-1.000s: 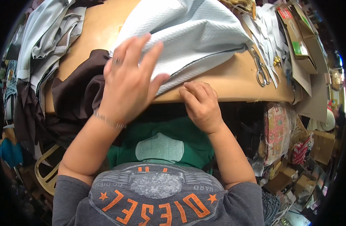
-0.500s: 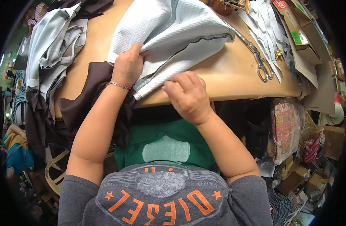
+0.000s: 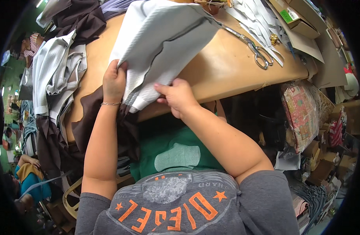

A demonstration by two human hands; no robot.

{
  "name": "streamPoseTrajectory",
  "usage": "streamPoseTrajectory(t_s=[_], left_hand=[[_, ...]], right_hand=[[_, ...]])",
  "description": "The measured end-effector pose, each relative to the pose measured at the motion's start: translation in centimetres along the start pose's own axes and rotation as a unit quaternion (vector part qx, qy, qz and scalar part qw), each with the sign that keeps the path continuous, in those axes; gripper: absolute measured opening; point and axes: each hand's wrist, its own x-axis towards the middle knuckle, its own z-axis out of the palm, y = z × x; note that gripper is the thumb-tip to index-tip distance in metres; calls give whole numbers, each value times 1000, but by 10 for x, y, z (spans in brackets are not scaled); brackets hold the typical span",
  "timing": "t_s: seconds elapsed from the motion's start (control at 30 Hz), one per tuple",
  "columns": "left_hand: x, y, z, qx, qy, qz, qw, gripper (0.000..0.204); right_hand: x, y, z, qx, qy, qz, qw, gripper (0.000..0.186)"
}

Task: The person manipulates two pieces of leather at a workstation, aligning edges and using a pair of shears to trim excess material. The person continues by manually adjusting the alignment and smoothing the surfaces of the leather pieces together.

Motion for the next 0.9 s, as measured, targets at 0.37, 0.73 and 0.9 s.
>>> streamPoseTrajectory(t_s=[0.37,0.73,0.9], left_hand=[[-13,40,-6,164,12,206,965,28],[-36,11,-2,232,-178,111,950,33],[-23,4,7,174,-144,76,971,27]], right_hand=[[-47,9,-42,-415,158,-343,828,37],[-21,11,-18,-719,-83,-458,516,42],[-13,3,-11,-742,-75,-412,524,52]])
